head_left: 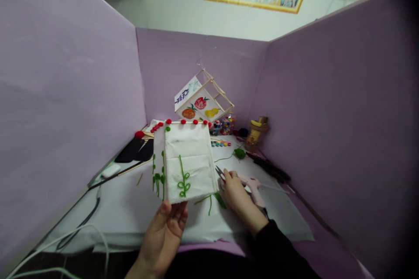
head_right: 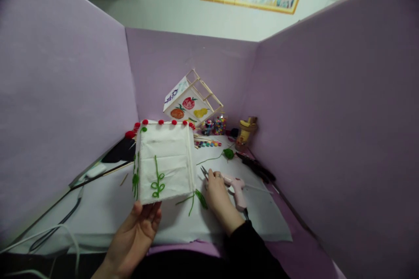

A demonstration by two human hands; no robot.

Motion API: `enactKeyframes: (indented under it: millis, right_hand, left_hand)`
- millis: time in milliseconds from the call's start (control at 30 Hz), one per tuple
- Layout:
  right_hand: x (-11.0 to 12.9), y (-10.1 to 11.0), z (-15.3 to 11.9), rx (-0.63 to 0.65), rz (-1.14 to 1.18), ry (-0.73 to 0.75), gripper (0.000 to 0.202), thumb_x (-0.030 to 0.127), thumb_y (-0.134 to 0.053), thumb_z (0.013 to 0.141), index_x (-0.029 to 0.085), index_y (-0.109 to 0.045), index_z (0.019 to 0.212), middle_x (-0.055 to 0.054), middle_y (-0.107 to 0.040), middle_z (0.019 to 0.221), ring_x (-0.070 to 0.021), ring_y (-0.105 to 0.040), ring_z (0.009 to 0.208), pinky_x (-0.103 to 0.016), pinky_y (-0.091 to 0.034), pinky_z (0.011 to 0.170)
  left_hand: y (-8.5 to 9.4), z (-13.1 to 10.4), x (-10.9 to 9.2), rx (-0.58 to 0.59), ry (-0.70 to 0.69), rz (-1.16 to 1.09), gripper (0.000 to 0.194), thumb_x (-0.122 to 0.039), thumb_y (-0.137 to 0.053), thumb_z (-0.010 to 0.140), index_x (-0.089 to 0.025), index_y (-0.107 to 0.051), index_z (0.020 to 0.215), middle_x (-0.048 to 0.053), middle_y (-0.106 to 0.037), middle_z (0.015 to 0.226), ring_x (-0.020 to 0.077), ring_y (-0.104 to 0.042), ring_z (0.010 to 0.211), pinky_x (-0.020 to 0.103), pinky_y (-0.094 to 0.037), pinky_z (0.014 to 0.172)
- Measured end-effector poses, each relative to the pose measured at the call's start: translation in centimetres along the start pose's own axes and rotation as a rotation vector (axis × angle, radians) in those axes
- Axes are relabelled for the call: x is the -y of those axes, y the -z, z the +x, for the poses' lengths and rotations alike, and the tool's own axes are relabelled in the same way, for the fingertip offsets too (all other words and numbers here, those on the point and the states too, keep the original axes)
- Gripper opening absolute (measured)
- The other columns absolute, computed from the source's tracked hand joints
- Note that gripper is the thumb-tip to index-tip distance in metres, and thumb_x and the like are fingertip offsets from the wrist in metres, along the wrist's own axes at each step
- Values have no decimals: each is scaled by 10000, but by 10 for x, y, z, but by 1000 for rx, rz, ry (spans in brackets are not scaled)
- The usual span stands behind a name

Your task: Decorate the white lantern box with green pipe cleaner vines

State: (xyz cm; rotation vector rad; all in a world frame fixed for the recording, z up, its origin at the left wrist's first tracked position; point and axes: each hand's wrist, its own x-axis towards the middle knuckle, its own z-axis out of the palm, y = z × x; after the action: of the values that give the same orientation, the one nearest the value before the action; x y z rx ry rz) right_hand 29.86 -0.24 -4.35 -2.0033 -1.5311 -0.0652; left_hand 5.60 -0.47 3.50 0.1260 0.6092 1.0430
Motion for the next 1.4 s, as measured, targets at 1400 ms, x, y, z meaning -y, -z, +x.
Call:
enactKeyframes:
  millis: [1400]
  right_hand:
    - [121, 70, 9, -319, 287, 756, 303, 4, -495, 819, 226, -644, 961, -70, -570, 979, -185, -505, 895, -319, -483, 710]
  left_hand:
    - [10, 3, 9, 46, 7, -3, 135, -85, -627, 789, -152, -687, 890, 62, -734, 878, 171, -684, 788, 278, -555, 687]
